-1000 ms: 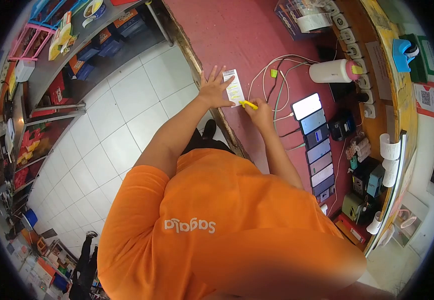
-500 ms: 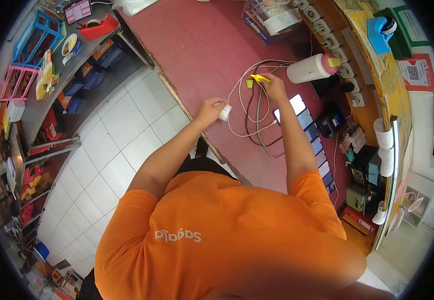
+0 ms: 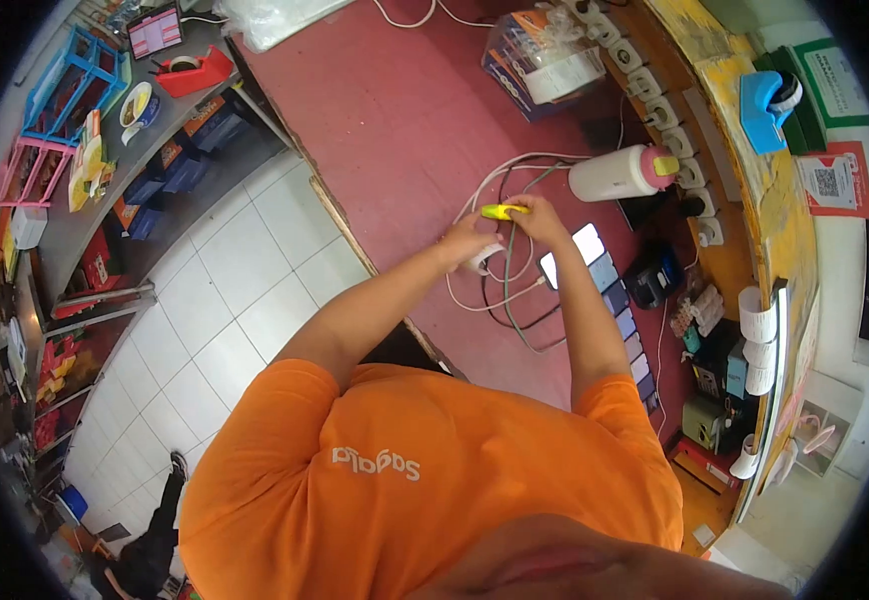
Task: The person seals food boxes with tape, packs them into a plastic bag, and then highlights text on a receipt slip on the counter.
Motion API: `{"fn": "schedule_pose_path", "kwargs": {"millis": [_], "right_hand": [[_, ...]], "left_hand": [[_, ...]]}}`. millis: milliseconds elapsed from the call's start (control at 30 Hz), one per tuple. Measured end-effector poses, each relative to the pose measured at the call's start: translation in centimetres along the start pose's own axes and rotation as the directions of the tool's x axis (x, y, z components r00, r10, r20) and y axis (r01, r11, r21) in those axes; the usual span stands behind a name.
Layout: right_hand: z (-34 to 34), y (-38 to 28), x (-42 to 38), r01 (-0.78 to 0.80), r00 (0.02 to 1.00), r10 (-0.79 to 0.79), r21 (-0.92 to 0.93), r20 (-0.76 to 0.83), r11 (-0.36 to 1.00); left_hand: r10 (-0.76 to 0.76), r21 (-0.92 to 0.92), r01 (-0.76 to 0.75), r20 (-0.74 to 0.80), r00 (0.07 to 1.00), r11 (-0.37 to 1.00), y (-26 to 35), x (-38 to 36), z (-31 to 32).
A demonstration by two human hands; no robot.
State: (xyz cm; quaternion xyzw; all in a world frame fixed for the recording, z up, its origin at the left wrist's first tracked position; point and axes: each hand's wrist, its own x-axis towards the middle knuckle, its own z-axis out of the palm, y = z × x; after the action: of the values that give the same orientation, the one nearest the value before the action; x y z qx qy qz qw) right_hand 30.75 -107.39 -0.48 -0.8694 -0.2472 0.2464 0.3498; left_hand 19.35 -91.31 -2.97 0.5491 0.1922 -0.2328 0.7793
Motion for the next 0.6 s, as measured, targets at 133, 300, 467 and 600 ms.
{"fn": "schedule_pose_path", "kwargs": {"millis": [133,300,467,600], "right_hand": [[1.8,-1.2,-0.7,-0.009,0.997,0.022,0.178,-0.073,0.984],[5.2,0.6,-2.8,0.014,0.942,0.010,0.068,-0.337,0.998],[11.5,-8.1,-1.7,0.116,0.787,-0.367,-0.464,-0.497,0.878],[24.3,-27.0,-0.6,0.372,0.836,-0.471,-0.340,-0.282,0.863]], "left_hand": [[-0.086,-0.370,0.215,0.336,0.938,0.904,0.7,-0.5,-1.7],[0.069,-0.189,-0.001,0.352,0.933,0.982,4.6,-10.4,-6.6],[0.331,0.211,-0.314,-0.046,0.943,0.926,-2.9,-20.1,-20.4],[0.026,0.134,0.041,-0.466,0.884,0.990,-11.3,-36.4,-32.5]]}}
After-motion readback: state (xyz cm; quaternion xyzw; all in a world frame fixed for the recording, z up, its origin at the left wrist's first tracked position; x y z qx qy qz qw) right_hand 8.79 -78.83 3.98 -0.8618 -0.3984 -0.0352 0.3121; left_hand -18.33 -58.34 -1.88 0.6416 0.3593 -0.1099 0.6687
